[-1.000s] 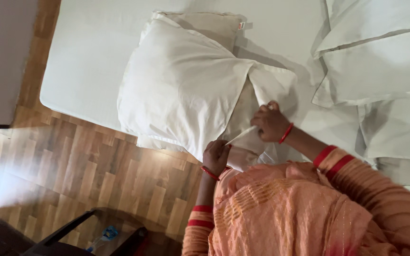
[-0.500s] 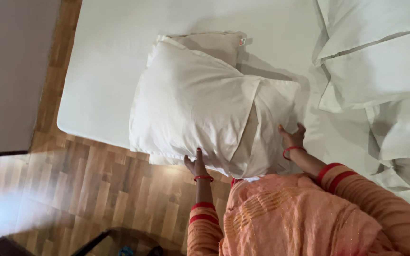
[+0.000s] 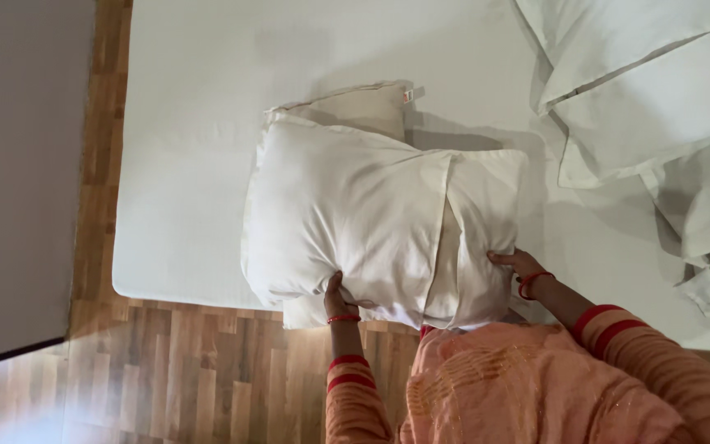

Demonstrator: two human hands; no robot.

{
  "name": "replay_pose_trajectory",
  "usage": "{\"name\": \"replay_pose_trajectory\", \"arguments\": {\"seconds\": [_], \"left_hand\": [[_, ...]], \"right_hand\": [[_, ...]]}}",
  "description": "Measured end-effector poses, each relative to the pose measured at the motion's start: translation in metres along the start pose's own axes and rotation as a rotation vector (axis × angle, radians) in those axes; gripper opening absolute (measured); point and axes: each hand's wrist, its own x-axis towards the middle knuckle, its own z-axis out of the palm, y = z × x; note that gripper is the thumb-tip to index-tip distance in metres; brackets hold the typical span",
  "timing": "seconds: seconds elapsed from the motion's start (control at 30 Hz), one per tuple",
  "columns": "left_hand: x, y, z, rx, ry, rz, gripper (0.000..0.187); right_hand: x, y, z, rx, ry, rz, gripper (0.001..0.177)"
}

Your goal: The person puts white pillowcases onto pillows by hand. They pick up and maneuver multiple pillows and covers on a white bed.

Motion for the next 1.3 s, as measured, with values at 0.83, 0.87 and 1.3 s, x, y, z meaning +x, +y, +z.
{"name": "replay_pose_trajectory", "arguments": {"seconds": [0.83,0.87,1.3], "left_hand": [[-0.115,-0.016,-0.055,-0.079,-0.169,0.33,0.054],[-0.12,-0.009,-0.053,-0.084,-0.163,0.344,0.055],[-0.088,0.063,-0.087,-0.158,-0.294,0.437,0.06]], "right_hand": [[-0.001,0.007,-0.028,0.497,-0.164,-0.266,0.084],[-0.004,0.001,-0.023,0.506,-0.185,-0.277,0.082],[-0.036,-0.053,0.052,0.502,-0.294,-0.413,0.089]]}}
